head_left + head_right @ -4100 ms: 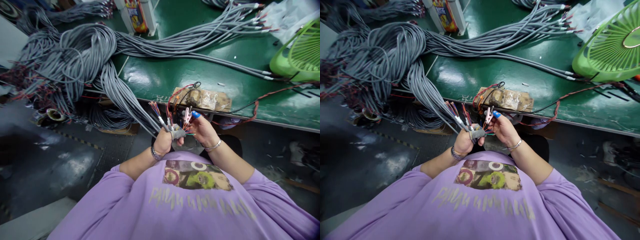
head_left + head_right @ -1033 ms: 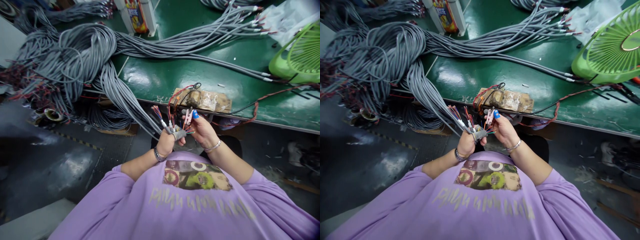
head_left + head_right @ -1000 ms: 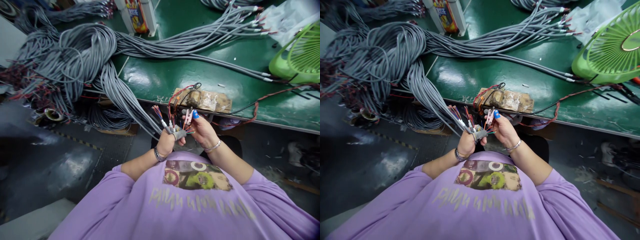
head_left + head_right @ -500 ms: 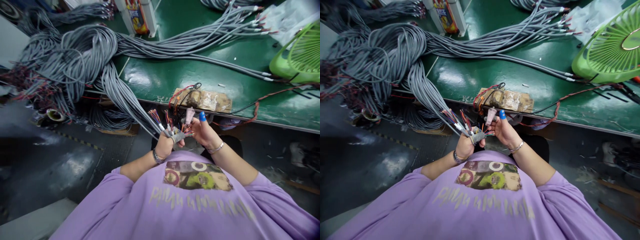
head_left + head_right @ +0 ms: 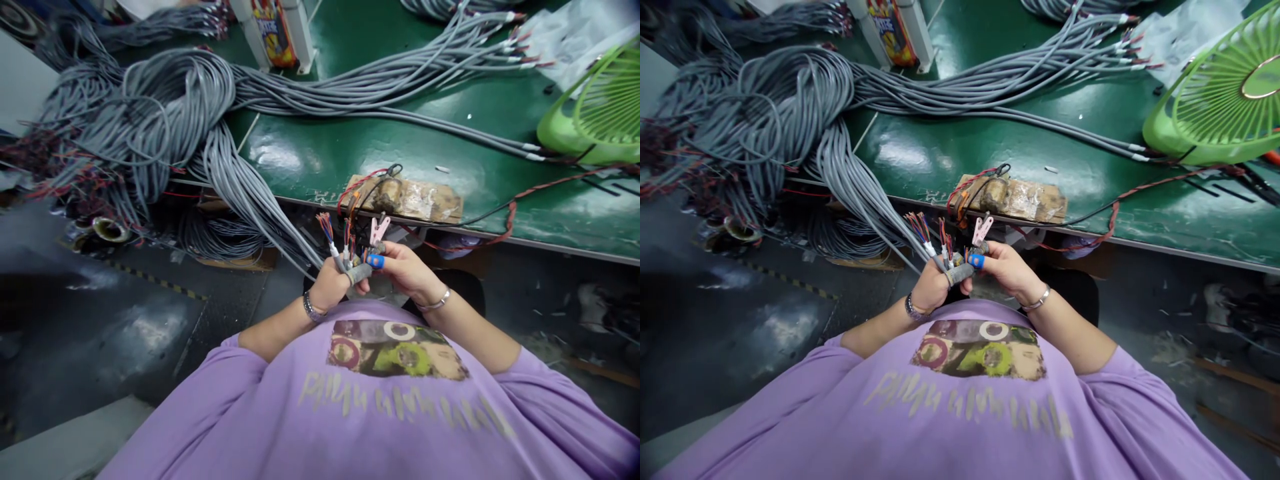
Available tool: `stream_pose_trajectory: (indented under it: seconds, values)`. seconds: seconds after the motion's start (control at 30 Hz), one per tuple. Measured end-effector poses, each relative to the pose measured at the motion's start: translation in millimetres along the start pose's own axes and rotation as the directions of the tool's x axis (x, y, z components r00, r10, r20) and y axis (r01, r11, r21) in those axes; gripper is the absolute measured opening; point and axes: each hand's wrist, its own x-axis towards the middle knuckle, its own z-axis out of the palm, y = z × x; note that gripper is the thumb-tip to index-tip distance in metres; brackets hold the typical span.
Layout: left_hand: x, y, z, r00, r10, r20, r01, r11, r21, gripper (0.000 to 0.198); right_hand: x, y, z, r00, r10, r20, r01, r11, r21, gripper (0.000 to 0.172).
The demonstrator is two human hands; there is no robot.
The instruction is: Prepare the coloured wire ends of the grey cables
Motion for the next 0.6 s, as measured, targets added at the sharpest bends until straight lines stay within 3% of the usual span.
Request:
stream_pose_trajectory:
  seconds: [0.1,0.27,0.43,0.6]
  values:
    - [-1.2,-0.8,0.6,1.0,-0.001,-0.028,0.001,1.0,-0.007,0.038,-1.2,1.3,3.6,1.0,-0.021,-0.011,0.02,0.999,-0.039,0.027]
    - [-1.9,-7.3,6.7,0.977,0.061,-0.203,-0.083,0.991,-0.104,0.032,-4.2,9.7,14.8,0.997,-0.059,0.04,0.057,0.997,0.058,0.026]
    - [-1.9,-4.7,10.4,0.969,0.058,-0.238,-0.11,0.971,-0.212,0.03,0.9,15.0,-3.9,0.992,0.025,0.126,-0.047,0.983,0.178,0.04]
    - [0.6,-2.0,12.5,0.976,0.028,-0.214,-0.07,0.98,-0.189,0.032,20.7,8.1,-19.7,0.996,0.09,-0.028,-0.081,0.966,0.244,0.061]
